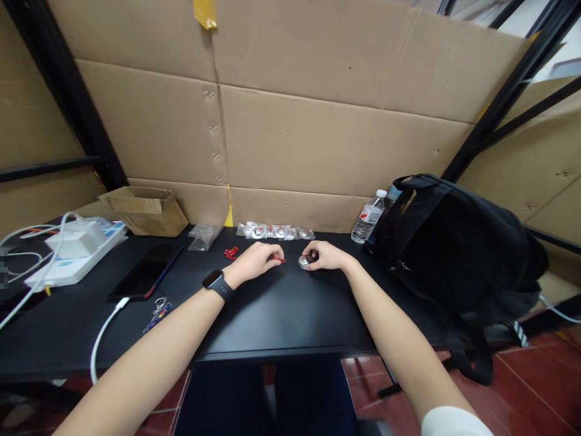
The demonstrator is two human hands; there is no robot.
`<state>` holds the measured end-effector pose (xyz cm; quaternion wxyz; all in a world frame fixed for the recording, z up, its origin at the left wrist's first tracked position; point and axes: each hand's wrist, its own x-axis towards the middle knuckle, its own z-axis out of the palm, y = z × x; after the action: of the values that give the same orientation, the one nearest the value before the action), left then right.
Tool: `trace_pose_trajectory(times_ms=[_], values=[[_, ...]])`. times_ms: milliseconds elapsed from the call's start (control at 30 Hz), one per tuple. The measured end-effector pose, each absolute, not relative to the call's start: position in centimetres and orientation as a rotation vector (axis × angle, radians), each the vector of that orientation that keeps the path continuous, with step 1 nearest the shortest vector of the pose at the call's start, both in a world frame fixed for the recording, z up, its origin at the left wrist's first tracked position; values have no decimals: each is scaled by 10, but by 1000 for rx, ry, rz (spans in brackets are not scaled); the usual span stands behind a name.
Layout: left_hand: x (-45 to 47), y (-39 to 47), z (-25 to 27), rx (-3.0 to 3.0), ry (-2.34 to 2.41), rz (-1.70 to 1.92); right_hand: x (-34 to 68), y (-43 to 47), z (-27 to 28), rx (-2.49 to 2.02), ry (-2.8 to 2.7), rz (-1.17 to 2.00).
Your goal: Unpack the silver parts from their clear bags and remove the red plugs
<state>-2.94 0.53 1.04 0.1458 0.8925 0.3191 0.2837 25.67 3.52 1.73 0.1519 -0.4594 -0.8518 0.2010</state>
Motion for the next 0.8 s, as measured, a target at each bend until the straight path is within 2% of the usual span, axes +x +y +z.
trace_pose_trajectory(times_ms=[433, 800], values=[[-25, 7, 10, 2283, 1078, 1136, 200, 9, 14, -799, -1851, 911], [-20, -2, 16, 2364, 1079, 1185, 188, 5, 5, -758, -1737, 1000]])
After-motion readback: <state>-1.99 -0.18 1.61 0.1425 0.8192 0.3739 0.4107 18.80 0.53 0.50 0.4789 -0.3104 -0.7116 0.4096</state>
